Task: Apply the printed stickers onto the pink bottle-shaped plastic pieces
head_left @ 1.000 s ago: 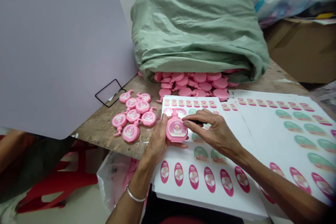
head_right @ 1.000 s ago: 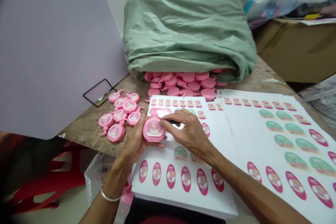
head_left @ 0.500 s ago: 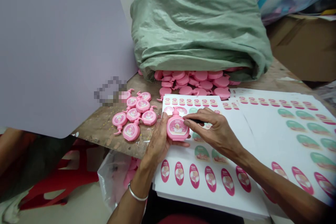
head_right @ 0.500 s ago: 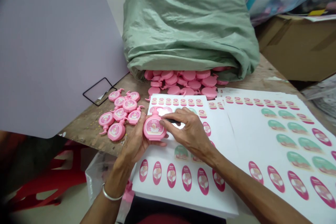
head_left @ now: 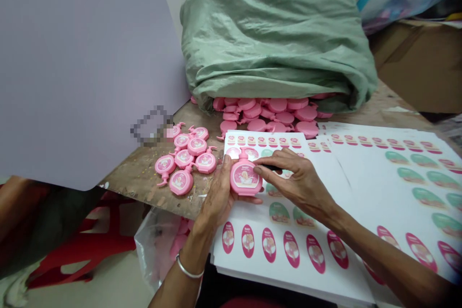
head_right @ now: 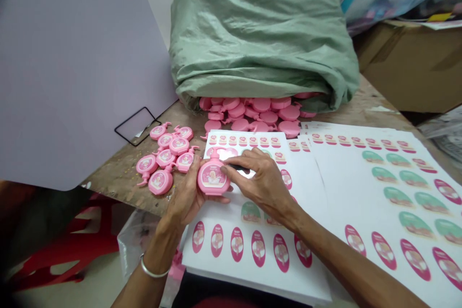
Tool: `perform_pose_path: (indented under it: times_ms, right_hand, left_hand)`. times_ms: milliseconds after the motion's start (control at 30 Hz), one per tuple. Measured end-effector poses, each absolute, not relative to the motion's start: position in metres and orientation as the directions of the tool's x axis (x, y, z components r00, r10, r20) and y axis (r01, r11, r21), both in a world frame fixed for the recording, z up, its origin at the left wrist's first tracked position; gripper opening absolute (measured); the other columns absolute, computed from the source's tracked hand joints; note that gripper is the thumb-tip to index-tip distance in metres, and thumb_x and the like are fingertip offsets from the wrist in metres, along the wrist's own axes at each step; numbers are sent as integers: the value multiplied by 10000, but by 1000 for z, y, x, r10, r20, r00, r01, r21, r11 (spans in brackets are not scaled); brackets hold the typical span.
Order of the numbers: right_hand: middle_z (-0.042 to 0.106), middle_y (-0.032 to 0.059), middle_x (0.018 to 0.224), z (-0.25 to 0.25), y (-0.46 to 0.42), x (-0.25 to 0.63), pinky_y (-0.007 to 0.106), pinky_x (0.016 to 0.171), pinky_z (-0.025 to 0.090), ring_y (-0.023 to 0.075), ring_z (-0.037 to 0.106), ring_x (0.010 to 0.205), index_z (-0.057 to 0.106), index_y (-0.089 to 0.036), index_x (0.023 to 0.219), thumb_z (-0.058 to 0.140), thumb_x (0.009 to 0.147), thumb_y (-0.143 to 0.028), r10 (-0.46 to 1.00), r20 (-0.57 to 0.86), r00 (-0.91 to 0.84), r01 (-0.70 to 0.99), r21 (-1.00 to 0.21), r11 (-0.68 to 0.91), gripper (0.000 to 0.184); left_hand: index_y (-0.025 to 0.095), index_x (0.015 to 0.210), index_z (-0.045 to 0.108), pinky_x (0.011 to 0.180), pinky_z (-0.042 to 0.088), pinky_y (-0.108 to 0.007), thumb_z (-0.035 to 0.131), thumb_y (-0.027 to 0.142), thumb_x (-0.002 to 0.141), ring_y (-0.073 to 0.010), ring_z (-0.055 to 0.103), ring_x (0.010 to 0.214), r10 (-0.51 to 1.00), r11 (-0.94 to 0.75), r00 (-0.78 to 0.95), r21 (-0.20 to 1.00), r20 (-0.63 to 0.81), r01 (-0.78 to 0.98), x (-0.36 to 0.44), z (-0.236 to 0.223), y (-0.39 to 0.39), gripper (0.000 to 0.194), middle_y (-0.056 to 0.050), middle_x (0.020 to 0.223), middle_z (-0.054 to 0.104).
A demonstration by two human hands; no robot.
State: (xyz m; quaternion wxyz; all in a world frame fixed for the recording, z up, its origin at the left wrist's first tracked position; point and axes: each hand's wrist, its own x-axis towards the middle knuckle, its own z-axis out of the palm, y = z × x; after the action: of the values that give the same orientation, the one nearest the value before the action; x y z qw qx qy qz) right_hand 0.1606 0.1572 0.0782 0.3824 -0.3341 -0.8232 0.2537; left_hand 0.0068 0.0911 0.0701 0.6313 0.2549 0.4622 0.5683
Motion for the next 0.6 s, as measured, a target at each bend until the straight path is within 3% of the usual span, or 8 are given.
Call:
perform_pose_path:
  times_ms: [100,233,267,333,400,467,533,600]
  right_hand:
    - [663,22,680,76,160,163,334,677,418,155,517,639,738,-214,873,632,879,-326,711,496,-498,394,-602,695,155]
    - [685,82,743,76,165,170,413,757,406,238,581,751,728,-197,932,625,862,-444,706,547,-450,615,-384,689,278]
    - [697,104,813,77,165,170,435,780,414,267,600,808,713,-189,1000,632,848,-475,725,555,-408,649,-382,658,333]
    - [690,140,1032,75,163,167,451,818,452,299,621,938,616,-189,1210,668,803,-514,774,526,-352,619,-489,614,523]
    - [613,154,1248,70,162,161,442,858,492,300,614,1062,458,-206,1378,720,741,-532,804,449,-389,508,-624,594,761]
    - [560,157,1330,62,167,157,449,905,500,304,590,1143,387,-215,1423,752,693,-542,818,386,-426,460,-687,563,879]
    - [577,151,1316,54,184,158,456,935,489,308,583,1162,431,-210,1391,734,704,-555,835,349,-425,500,-679,538,826]
    - [627,121,1261,50,211,164,414,939,482,282,603,1131,523,-216,1314,661,781,-537,874,276,-400,622,-618,480,637]
  left_hand:
    - [170,1156,627,632,611,-291,603,516,850,-204,693,812,969,191,-56,880,-239,-435,6,69,90,463,-84,978,704]
    - [175,1138,585,640,612,-304,742,355,761,-184,672,790,980,161,-46,904,-194,-396,3,67,86,446,-67,989,676]
    - [171,1148,571,644,613,-314,741,346,762,-189,671,796,978,165,-50,904,-201,-395,4,67,85,457,-70,978,671]
    - [168,1151,564,658,615,-328,752,331,748,-198,670,808,975,191,-35,905,-220,-380,6,70,81,473,-65,948,662]
    - [175,1114,586,678,617,-335,781,305,709,-206,663,835,972,224,14,912,-233,-344,9,73,77,468,-54,949,653]
    - [182,1091,597,672,614,-331,785,314,697,-216,663,846,966,258,50,918,-255,-302,8,75,71,455,-52,962,654]
    - [184,1118,579,625,601,-323,747,392,730,-220,673,803,956,281,-19,929,-294,-242,-3,73,67,472,-59,958,668]
    - [181,1121,575,579,569,-318,689,499,757,-209,667,707,920,285,-248,952,-304,-110,-27,69,67,497,-53,897,680]
